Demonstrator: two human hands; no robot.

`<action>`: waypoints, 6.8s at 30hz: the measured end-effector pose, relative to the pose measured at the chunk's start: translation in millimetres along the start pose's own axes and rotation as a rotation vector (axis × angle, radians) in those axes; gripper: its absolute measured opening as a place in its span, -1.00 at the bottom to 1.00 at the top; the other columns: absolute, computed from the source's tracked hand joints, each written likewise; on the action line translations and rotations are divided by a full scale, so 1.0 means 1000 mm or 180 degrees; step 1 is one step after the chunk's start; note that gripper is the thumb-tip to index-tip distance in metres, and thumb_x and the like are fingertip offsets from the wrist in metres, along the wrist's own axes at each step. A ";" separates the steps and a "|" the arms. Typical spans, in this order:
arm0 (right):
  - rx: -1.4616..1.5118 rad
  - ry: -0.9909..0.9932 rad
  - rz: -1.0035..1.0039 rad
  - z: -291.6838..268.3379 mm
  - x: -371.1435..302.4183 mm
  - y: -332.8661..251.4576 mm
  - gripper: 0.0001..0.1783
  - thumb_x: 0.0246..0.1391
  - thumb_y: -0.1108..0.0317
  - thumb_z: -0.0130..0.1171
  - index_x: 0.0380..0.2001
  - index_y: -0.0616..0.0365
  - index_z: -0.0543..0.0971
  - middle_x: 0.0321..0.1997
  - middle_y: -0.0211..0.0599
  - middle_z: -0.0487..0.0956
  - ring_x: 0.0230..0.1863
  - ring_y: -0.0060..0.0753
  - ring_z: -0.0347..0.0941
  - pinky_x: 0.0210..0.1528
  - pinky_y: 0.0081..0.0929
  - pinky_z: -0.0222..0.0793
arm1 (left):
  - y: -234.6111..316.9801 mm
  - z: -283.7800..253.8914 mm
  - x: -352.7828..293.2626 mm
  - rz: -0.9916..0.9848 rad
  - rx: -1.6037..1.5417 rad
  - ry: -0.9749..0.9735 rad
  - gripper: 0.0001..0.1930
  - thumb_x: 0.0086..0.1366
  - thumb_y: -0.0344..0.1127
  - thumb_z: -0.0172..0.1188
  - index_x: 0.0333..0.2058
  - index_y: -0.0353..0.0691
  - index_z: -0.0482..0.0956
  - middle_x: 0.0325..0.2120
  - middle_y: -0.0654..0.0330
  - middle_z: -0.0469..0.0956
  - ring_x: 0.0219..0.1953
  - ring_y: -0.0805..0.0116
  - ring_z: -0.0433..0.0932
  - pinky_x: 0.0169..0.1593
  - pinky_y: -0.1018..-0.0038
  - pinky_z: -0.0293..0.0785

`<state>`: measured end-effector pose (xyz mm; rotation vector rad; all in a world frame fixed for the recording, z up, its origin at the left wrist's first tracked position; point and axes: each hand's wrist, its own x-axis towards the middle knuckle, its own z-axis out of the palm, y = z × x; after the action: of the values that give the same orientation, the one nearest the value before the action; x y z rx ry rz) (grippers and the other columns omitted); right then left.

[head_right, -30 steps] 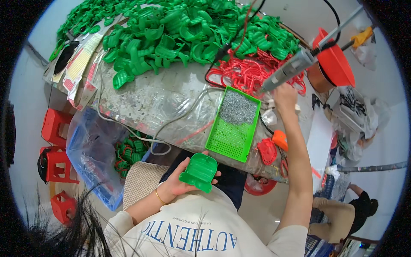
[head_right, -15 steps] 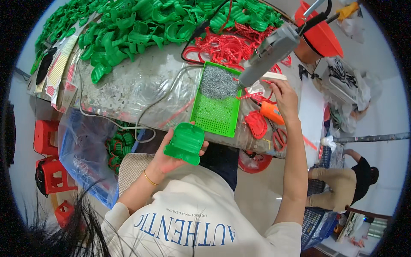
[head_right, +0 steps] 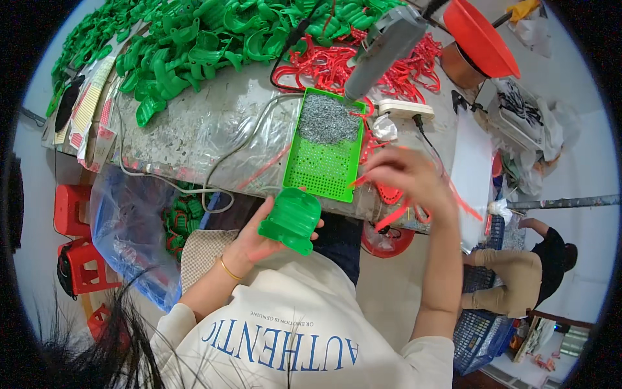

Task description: Assembling green plastic components using an electric screwdriver at a factory workbench.

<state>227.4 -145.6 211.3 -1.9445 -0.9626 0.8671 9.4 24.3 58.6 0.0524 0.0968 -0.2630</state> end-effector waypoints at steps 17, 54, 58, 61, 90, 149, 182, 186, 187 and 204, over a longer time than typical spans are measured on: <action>-0.0685 0.1390 -0.0423 0.116 -0.007 0.000 -0.60 -0.07 0.39 0.27 -0.10 0.21 0.49 -0.24 -0.32 0.46 -0.26 -0.49 0.38 -0.24 -0.54 0.29 | 0.001 -0.002 0.001 0.0674 -0.0236 0.0551 -0.39 0.21 -0.01 0.13 0.16 -0.20 0.28 0.10 0.04 0.37 0.13 0.14 0.38 0.20 0.12 0.29; -0.0328 0.1792 -0.0014 0.163 -0.048 0.050 -0.82 0.05 0.36 0.18 -0.29 0.21 0.55 -0.38 -0.23 0.52 -0.43 -0.35 0.51 -0.35 -0.46 0.44 | -0.045 -0.020 -0.008 0.0732 0.1411 0.0567 -0.20 0.19 0.33 -0.01 0.31 0.18 -0.02 0.22 0.19 0.21 0.23 0.17 0.24 0.18 0.03 0.26; -0.0659 0.1809 0.0074 0.163 -0.055 0.053 -0.83 0.02 0.36 0.20 -0.31 0.18 0.55 -0.38 -0.29 0.53 -0.43 -0.36 0.52 -0.36 -0.46 0.43 | -0.045 -0.018 -0.007 0.0760 0.1483 0.0378 -0.17 0.20 0.26 0.05 0.33 0.14 -0.07 0.24 0.23 0.16 0.26 0.19 0.19 0.21 0.04 0.22; -0.0800 0.1711 0.0087 0.157 -0.057 0.048 -0.83 0.02 0.35 0.19 -0.32 0.18 0.54 -0.39 -0.27 0.52 -0.44 -0.37 0.52 -0.37 -0.44 0.42 | -0.047 -0.009 -0.011 0.0733 0.1324 0.0514 -0.15 0.21 0.15 0.12 0.35 0.08 -0.12 0.25 0.20 0.14 0.27 0.19 0.18 0.23 0.07 0.22; 0.1302 0.1655 0.0509 0.160 -0.060 0.083 -0.84 0.08 0.48 0.17 -0.25 0.30 0.54 -0.42 -0.46 0.55 -0.43 -0.76 0.42 -0.35 -0.76 0.34 | -0.056 -0.019 0.004 0.0873 0.1228 0.0160 -0.07 0.12 -0.06 0.30 0.34 0.10 -0.11 0.22 0.23 0.19 0.21 0.28 0.28 0.18 0.25 0.33; -0.0866 0.2647 -0.0557 0.017 0.081 0.123 -0.74 0.10 0.34 0.14 -0.14 0.18 0.58 -0.19 -0.32 0.59 -0.25 -0.50 0.49 -0.18 -0.55 0.38 | -0.044 -0.035 -0.002 0.0443 0.0352 0.0022 -0.23 0.11 0.10 0.12 0.27 0.04 0.10 0.02 -0.03 0.40 0.04 0.03 0.44 0.15 0.08 0.34; -0.1428 0.2204 0.0096 -0.041 0.093 0.159 -0.78 0.12 0.29 0.14 -0.26 0.19 0.62 -0.41 -0.44 0.59 -0.39 -0.65 0.42 -0.31 -0.62 0.32 | -0.032 -0.049 0.000 0.0330 0.0335 0.0391 -0.20 0.06 0.18 0.21 0.15 -0.26 0.28 0.00 -0.10 0.43 0.02 0.03 0.46 0.09 0.15 0.40; -0.0977 0.1948 0.0158 -0.055 0.089 0.162 -0.77 0.12 0.31 0.13 -0.22 0.19 0.61 -0.36 -0.41 0.60 -0.36 -0.63 0.43 -0.29 -0.61 0.34 | -0.033 -0.048 0.001 0.0359 0.0270 0.0306 -0.23 0.10 0.17 0.13 0.14 -0.30 0.28 0.01 -0.11 0.42 0.05 0.05 0.44 0.12 0.17 0.38; -0.0744 0.1922 0.0214 -0.061 0.086 0.162 -0.77 0.13 0.31 0.13 -0.20 0.19 0.60 -0.34 -0.39 0.60 -0.35 -0.62 0.44 -0.27 -0.60 0.35 | -0.032 -0.047 0.001 0.0342 0.0252 0.0422 -0.19 0.05 0.18 0.21 0.15 -0.27 0.28 0.00 -0.11 0.43 0.02 0.01 0.46 0.09 0.15 0.41; 0.0177 0.2821 -0.1350 0.011 0.064 0.042 -0.45 0.19 0.07 0.08 0.12 0.21 0.37 -0.01 -0.24 0.51 -0.06 -0.47 0.45 0.01 -0.44 0.37 | -0.020 -0.034 -0.001 0.0278 0.0014 0.0212 -0.20 0.02 0.13 0.25 0.15 -0.27 0.27 -0.01 -0.08 0.39 0.00 0.02 0.45 0.08 0.16 0.40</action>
<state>262.0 -104.4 155.9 -1.7006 -0.7293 -0.2194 0.2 7.7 24.4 0.0697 0.1597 -0.1742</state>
